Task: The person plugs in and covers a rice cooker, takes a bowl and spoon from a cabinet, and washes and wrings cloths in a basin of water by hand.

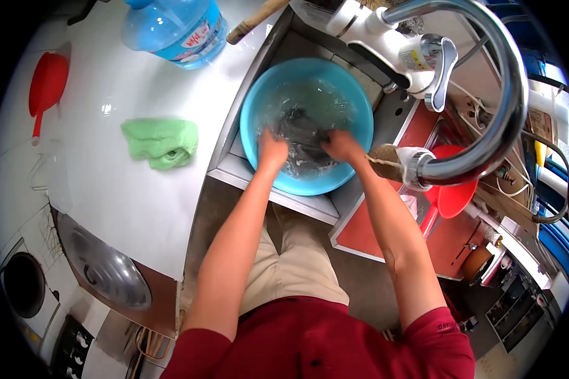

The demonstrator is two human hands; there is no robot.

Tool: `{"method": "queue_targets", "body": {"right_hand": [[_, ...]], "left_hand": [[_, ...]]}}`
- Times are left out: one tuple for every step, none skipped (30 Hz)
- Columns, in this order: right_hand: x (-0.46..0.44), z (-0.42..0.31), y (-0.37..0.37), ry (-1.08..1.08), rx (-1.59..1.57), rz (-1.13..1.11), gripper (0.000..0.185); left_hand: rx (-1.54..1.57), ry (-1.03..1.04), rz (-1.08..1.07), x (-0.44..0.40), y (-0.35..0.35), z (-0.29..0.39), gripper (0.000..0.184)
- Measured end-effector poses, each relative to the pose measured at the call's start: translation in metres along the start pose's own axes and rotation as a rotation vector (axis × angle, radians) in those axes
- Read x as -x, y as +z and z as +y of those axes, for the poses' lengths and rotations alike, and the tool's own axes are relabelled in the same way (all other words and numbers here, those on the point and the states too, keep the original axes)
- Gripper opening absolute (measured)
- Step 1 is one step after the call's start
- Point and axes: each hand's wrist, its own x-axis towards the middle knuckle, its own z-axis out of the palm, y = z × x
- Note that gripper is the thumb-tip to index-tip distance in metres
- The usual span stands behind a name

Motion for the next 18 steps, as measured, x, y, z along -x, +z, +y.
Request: {"method": "queue_targets", "body": {"right_hand": [[0.009,-0.002,-0.01,0.072,0.031,-0.011,0.034],[0.012,-0.004,-0.019,0.139,0.065,-0.017,0.034],[0.013,-0.007,-0.021,0.29,0.014,0.089,0.034],[0.006,0.012,-0.013,0.292,0.019,0.087,0.034],[-0.002,0.017,-0.016,0.326,-0.29,0.278,0.035],[-0.007,0.022,-0.017,0.354,-0.604,0.469,0.036],[-0.01,0.029,-0.019,0.606,-1.203,0.372,0.039],[-0.009,0.018,-0.029,0.608,-1.206,0.374,0.039],[-0.008,0.012,-0.033,0.504,-1.243,0.407,0.041],[-0.006,0.008,-0.033,0.403,-1.278,0.437,0.044],[-0.015,0.044,-0.002,0.193,-0.747,0.541,0.05],[-0.011,0.043,0.004,0.197,-0.748,0.546,0.05],[-0.005,0.037,0.01,0.299,-0.411,0.387,0.056],[0.003,0.03,0.017,0.393,-0.072,0.221,0.063],[0.012,0.019,0.024,0.39,0.048,0.128,0.064],[0.019,0.008,0.031,0.358,0.067,0.07,0.065],[0.025,-0.003,0.039,0.339,0.081,0.017,0.066],[0.026,-0.011,0.044,0.325,0.075,-0.015,0.067]], "left_hand": [[0.005,-0.004,-0.008,-0.006,0.005,0.005,0.063],[-0.146,0.071,0.071,-0.012,0.008,0.013,0.058],[-0.299,0.143,0.149,-0.015,0.01,0.02,0.053],[-0.295,0.14,0.146,-0.019,0.01,0.023,0.053],[-0.212,0.081,-0.046,-0.027,0.01,0.022,0.044],[-0.131,0.024,-0.238,-0.031,0.011,0.02,0.037],[-0.132,0.026,-0.239,-0.033,0.014,0.018,0.037],[-0.181,0.046,-0.227,-0.034,0.018,0.012,0.032],[-0.23,0.064,-0.216,-0.032,0.018,0.011,0.028],[-0.236,0.058,-0.22,-0.03,0.017,0.009,0.028],[-0.003,-0.044,-0.208,-0.025,0.013,0.013,0.026],[0.232,-0.136,-0.193,-0.023,0.01,0.019,0.025],[0.232,-0.128,-0.199,-0.023,0.009,0.023,0.025],[0.36,-0.124,-0.232,-0.025,0.005,0.024,0.023],[0.488,-0.122,-0.261,-0.025,0.001,0.026,0.022],[0.487,-0.122,-0.261,-0.024,-0.003,0.028,0.022],[0.536,-0.077,-0.321,-0.02,-0.01,0.034,0.02],[0.586,-0.027,-0.381,-0.019,-0.017,0.04,0.018]]}}
